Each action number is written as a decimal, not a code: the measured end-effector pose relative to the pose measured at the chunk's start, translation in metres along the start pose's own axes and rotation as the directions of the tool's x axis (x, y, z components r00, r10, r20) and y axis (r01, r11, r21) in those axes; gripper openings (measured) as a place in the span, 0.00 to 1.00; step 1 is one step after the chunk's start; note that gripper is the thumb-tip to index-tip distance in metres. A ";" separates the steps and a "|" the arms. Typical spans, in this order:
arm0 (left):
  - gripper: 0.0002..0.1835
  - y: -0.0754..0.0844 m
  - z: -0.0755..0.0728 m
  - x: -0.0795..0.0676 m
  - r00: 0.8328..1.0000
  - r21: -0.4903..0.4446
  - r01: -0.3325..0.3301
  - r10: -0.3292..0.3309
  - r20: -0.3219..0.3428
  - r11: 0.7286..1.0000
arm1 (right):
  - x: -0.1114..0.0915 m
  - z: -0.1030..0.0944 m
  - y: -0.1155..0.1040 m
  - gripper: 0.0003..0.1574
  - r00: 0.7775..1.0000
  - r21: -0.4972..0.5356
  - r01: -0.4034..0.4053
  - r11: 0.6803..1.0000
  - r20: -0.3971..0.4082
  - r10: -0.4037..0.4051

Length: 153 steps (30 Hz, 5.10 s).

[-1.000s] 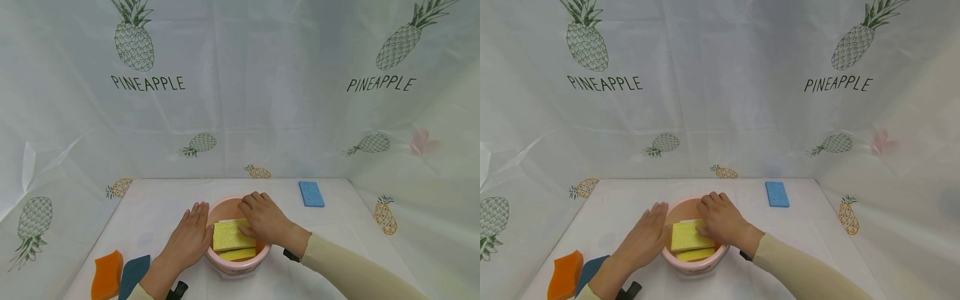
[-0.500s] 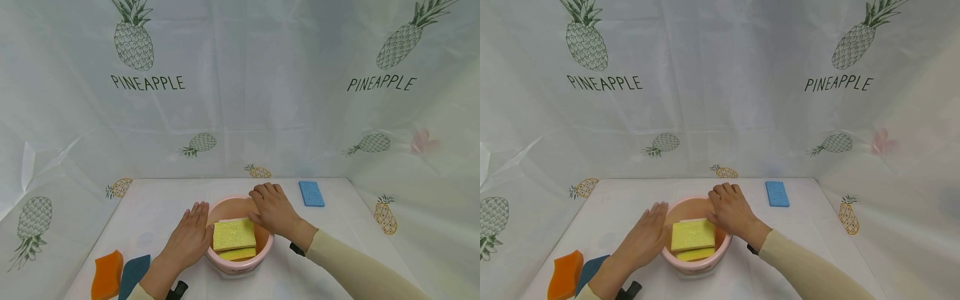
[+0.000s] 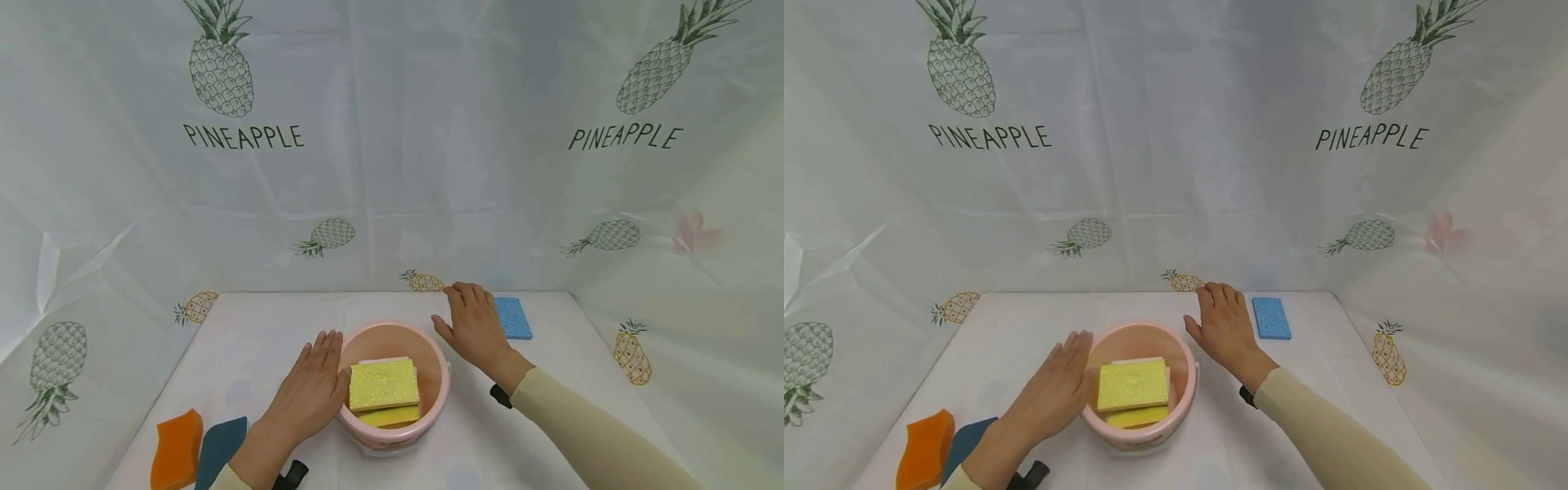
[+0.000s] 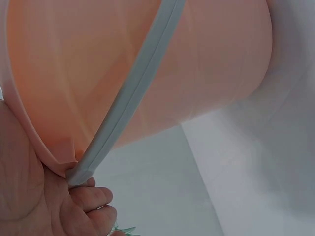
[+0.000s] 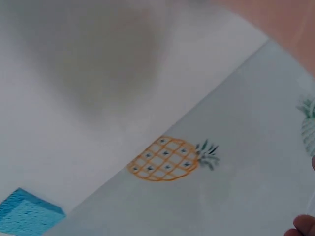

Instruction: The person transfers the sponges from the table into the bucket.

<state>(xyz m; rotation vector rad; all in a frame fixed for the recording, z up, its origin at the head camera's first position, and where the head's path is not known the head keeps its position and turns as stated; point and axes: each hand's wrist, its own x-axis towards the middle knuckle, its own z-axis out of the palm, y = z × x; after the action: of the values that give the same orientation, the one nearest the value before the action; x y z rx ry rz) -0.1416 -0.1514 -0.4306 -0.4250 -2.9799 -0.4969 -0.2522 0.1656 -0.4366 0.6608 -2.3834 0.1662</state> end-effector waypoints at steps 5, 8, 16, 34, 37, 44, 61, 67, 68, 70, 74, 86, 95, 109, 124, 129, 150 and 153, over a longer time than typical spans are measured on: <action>0.36 0.000 -0.001 0.000 1.000 -0.003 0.013 -0.013 0.012 1.000 | -0.007 0.016 0.023 0.40 0.996 -0.022 -0.048 0.999 -0.072 0.047; 0.36 0.000 -0.001 0.000 1.000 -0.001 0.018 -0.018 0.017 1.000 | -0.013 0.025 0.037 0.41 0.993 -0.035 -0.098 0.995 -0.062 0.096; 0.36 -0.001 -0.002 0.001 1.000 -0.010 0.016 -0.016 0.015 1.000 | -0.031 0.040 0.066 0.41 0.968 -0.039 -0.247 0.968 0.032 0.248; 0.36 -0.001 0.000 0.000 0.999 -0.024 0.019 -0.019 0.031 1.000 | -0.066 0.053 0.115 0.38 0.843 -0.143 -0.441 0.886 0.273 0.464; 0.36 -0.002 0.000 -0.001 0.999 -0.031 0.020 -0.019 0.034 0.999 | -0.070 0.055 0.121 0.37 0.816 -0.159 -0.459 0.874 0.313 0.485; 0.35 -0.001 -0.001 -0.003 0.999 -0.060 0.016 -0.014 0.041 0.998 | -0.079 0.058 0.127 0.38 0.761 -0.188 -0.486 0.853 0.390 0.519; 0.35 -0.002 0.000 -0.001 1.000 -0.041 0.006 -0.005 0.015 0.999 | -0.082 0.054 0.132 0.48 0.677 -0.198 -0.543 0.816 0.471 0.565; 0.35 -0.002 0.001 0.000 1.000 -0.035 0.002 -0.001 0.008 0.999 | -0.084 0.056 0.133 0.51 0.630 -0.207 -0.561 0.801 0.520 0.576; 0.35 -0.002 0.001 0.000 1.000 -0.033 0.000 0.000 0.007 0.999 | -0.084 0.057 0.133 0.52 0.620 -0.209 -0.568 0.796 0.527 0.581; 0.35 -0.002 0.001 0.000 1.000 -0.034 -0.003 0.004 0.005 0.999 | -0.085 0.058 0.135 0.53 0.601 -0.210 -0.584 0.784 0.537 0.591; 0.35 -0.001 0.001 0.000 1.000 -0.032 -0.002 0.002 0.007 0.999 | -0.084 0.059 0.135 0.55 0.591 -0.202 -0.607 0.768 0.532 0.607; 0.35 0.000 0.001 -0.001 1.000 -0.023 0.022 -0.022 0.023 0.999 | -0.073 0.071 0.123 0.41 0.796 -0.148 -0.469 0.871 0.357 0.489; 0.35 -0.001 0.000 0.000 1.000 -0.018 0.015 -0.014 0.014 1.000 | -0.066 0.069 0.114 0.41 0.885 -0.145 -0.348 0.926 0.277 0.375; 0.35 -0.001 -0.002 0.000 1.000 0.006 -0.004 0.004 0.009 1.000 | -0.054 0.050 0.099 0.42 0.952 -0.125 -0.220 0.967 0.187 0.241; 0.36 0.001 -0.005 0.002 1.000 0.071 -0.011 0.010 0.016 0.997 | -0.036 0.023 0.069 0.48 0.972 -0.082 -0.135 0.987 0.180 0.148; 0.36 0.001 -0.004 0.001 1.000 0.059 -0.011 0.010 0.020 0.998 | -0.027 0.013 0.058 0.48 0.983 -0.072 -0.096 0.993 0.148 0.106; 0.37 0.001 -0.003 0.002 1.000 0.060 0.003 -0.005 0.022 0.998 | 0.004 -0.045 -0.007 0.51 0.976 0.027 0.061 0.998 0.208 -0.066; 0.37 0.002 -0.003 0.002 1.000 0.055 0.003 -0.004 0.022 0.998 | 0.005 -0.047 -0.013 0.50 0.974 0.044 0.095 0.995 0.202 -0.102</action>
<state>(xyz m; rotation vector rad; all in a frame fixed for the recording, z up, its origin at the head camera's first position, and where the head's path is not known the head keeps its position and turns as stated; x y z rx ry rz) -0.1428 -0.1504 -0.4270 -0.4225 -3.0077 -0.4126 -0.2227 0.1651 -0.3968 0.8464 -2.5409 0.1005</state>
